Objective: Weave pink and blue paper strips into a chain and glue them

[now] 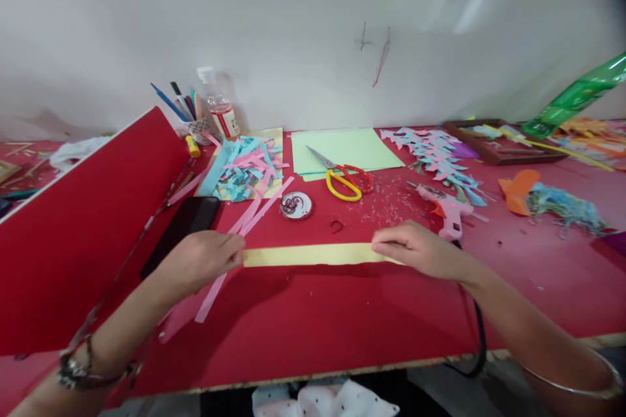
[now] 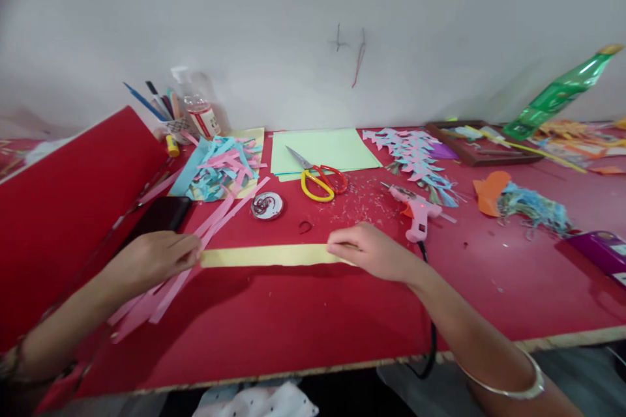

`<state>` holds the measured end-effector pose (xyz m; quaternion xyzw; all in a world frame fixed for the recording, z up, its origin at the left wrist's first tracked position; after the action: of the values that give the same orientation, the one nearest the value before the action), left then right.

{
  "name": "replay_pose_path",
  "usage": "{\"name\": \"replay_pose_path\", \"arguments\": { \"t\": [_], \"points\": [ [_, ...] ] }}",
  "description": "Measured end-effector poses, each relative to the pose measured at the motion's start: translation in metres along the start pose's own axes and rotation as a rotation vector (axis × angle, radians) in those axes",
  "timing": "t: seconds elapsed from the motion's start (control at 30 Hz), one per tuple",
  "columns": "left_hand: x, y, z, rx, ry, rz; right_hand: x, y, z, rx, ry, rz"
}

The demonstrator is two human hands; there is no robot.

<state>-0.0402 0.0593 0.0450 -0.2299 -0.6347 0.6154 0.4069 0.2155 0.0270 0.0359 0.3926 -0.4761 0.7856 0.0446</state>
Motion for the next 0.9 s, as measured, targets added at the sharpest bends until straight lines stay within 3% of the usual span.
{"name": "replay_pose_path", "arguments": {
  "t": [0.07,0.17,0.33,0.47,0.67,0.73,0.77,0.83,0.9],
  "points": [
    [0.035,0.013,0.017,0.097,-0.242,0.019,-0.017,-0.006,0.012,-0.038,0.072,-0.025],
    [0.081,0.022,0.043,0.090,-0.621,0.160,-0.029,-0.010,0.022,-0.081,0.135,-0.060],
    [0.100,0.039,0.041,0.077,-0.714,0.267,-0.020,-0.005,0.014,-0.091,0.156,-0.033],
    [0.099,0.044,0.030,0.057,-0.794,0.263,-0.012,-0.004,0.009,-0.096,0.154,-0.017],
    [0.099,0.044,0.024,0.189,-0.859,0.293,-0.002,-0.006,0.010,-0.094,0.143,-0.024],
    [0.091,0.030,0.017,0.114,-0.840,0.256,0.006,-0.004,0.008,-0.078,0.121,-0.039],
    [0.082,0.017,0.012,0.020,-0.816,0.216,0.011,-0.003,0.005,-0.069,0.106,-0.041],
    [0.054,-0.011,-0.001,-0.191,-0.689,0.224,0.023,0.000,-0.001,-0.056,0.073,-0.022],
    [0.013,-0.034,-0.019,-0.307,-0.451,0.321,0.038,0.002,-0.008,-0.051,0.027,0.031]
  ]
}}
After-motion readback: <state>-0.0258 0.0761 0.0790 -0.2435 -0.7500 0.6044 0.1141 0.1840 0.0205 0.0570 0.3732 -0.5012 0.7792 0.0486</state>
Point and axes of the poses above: each hand's wrist, its own z-axis away from the middle knuckle, its own y-axis out of the palm, x = y × z, the point moved 7 cm from there along -z, towards the middle knuckle, and after that the axes turned 11 degrees about x, right-handed, at the moved point
